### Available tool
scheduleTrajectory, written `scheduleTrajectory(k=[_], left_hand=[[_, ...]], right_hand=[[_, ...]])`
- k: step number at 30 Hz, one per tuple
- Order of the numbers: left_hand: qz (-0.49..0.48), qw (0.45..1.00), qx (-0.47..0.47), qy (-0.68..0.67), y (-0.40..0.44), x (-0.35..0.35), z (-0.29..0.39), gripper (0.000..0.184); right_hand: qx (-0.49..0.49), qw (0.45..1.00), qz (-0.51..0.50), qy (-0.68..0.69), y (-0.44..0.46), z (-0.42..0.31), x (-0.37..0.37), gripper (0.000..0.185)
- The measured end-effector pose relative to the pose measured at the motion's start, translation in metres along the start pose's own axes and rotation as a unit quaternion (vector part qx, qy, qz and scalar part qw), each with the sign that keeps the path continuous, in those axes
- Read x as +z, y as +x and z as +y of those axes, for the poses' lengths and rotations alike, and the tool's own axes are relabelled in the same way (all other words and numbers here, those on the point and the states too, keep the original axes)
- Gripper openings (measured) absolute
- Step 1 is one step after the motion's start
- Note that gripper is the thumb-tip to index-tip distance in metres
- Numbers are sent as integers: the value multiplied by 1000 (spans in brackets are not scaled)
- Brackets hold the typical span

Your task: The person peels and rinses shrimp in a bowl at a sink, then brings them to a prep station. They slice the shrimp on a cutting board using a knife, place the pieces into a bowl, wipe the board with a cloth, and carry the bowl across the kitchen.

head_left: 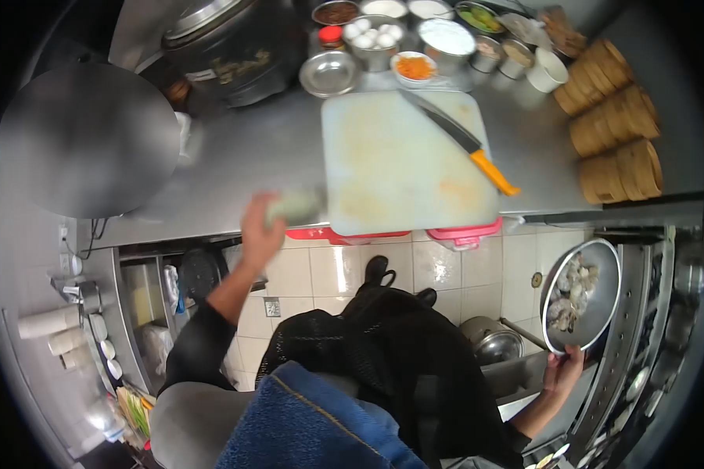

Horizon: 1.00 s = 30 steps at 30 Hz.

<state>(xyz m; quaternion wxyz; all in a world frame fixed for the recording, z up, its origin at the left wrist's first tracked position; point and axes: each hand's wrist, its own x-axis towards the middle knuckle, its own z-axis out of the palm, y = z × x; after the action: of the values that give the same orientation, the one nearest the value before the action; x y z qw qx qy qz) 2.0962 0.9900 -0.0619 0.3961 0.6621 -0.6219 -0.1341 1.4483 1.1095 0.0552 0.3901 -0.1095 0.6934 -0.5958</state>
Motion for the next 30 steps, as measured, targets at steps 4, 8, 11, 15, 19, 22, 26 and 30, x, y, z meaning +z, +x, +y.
scheduleTrajectory(k=[4,8,11,15,19,22,26,30], left_hand=[[67,993,70,65,170,84,11,40],[-40,993,88,67,152,251,28,40],[-254,952,129,-108,55,298,150,39],[-459,778,400,-153,-9,319,206,36],[-314,819,479,14,36,279,150,36],[-351,856,371,73,51,190,85,48],[-189,959,163,133,63,100,-20,40],[-109,910,-27,399,102,46,-56,72]], right_hand=[[4,1000,7,30,13,14,-9,12],[-10,998,8,63,8,18,-15,23],[-1,998,21,60,13,34,-33,27],[1,997,45,62,4,35,-73,29],[13,996,54,71,18,47,-86,17],[5,994,54,95,27,61,-117,28],[6,994,52,97,36,55,-130,47],[11,994,45,98,63,34,-146,44]])
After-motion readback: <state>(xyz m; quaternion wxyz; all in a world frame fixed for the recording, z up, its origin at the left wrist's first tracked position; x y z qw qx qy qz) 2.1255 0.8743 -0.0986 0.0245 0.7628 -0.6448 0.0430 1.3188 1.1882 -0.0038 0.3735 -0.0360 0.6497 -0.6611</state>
